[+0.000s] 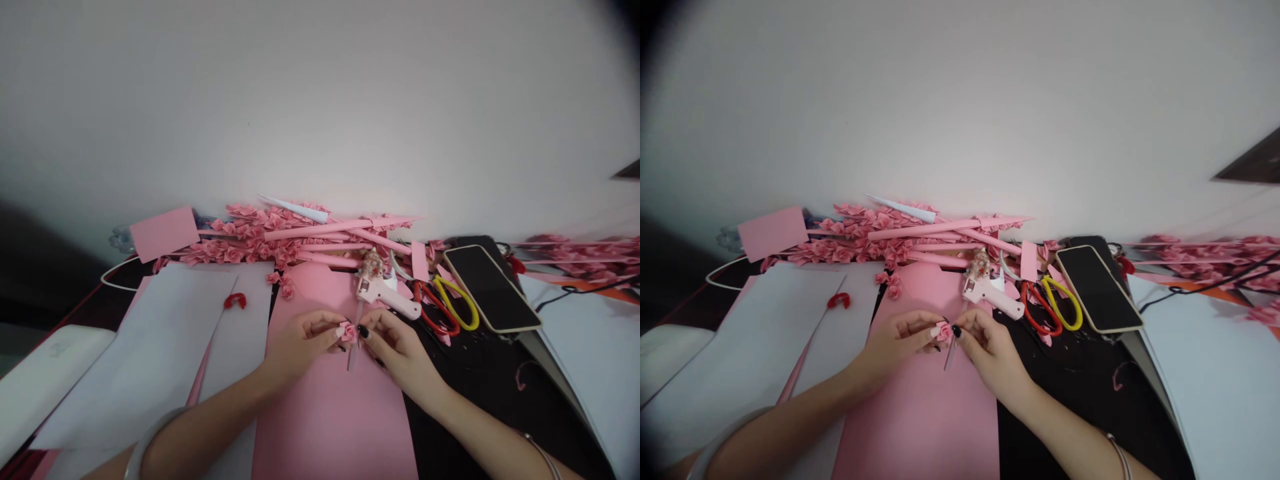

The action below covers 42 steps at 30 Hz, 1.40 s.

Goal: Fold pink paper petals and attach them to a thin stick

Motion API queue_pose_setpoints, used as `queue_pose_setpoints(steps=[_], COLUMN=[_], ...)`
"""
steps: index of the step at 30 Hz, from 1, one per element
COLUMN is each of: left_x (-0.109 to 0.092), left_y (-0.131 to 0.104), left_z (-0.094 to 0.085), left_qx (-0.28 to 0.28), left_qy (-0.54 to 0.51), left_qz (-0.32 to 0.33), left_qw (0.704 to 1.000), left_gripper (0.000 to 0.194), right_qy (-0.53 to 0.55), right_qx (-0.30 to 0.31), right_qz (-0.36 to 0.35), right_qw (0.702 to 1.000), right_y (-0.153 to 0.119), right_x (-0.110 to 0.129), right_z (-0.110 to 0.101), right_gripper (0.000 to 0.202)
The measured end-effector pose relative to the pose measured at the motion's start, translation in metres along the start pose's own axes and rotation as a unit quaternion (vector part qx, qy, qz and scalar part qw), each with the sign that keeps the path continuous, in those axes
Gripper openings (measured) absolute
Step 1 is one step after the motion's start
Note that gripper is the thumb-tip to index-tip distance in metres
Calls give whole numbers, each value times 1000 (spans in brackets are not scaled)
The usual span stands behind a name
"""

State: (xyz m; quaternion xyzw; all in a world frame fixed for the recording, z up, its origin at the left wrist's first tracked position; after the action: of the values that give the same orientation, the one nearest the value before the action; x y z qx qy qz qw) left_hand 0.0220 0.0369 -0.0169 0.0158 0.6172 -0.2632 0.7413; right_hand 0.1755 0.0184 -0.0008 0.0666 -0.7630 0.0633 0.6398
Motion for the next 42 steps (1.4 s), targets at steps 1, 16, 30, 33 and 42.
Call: queue_pose_setpoints(steps=[1, 16, 30, 33, 42], left_x=[0, 1, -3, -4, -3], left_y=[0, 0, -3, -4, -3], left_z=[0, 1, 3, 4, 3], left_qx=[-4, -17, 3, 5, -4], left_qy=[-5, -8, 48, 55, 72], left_qz=[-4, -12, 26, 23, 37], left_qw=[1000, 1000, 999, 998, 997], left_gripper=[19, 23, 24, 26, 23], right_qy=[0, -123, -108, -111, -139], right_qx=[-2, -1, 0, 3, 24], right_qz=[-9, -39, -22, -24, -39], right_qw=[1000, 992, 994, 994, 989], right_y=[0, -2, 0, 1, 1], right_x=[1, 6, 5, 4, 5], right_z=[0, 1, -1, -2, 0], right_gripper=[5, 7, 10, 10, 13])
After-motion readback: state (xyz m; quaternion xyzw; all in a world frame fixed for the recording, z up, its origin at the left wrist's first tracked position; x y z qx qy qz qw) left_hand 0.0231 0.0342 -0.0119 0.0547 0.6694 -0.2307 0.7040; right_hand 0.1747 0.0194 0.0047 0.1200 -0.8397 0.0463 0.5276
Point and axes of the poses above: each hand's wrist, its own y-axis towards the middle knuckle, its own z-axis out of the palm, x = y × z, the point moved 4 cm from there along y, towards the middle knuckle, and after that the axes turned 2 degrees about -x, right-handed, at the moved point
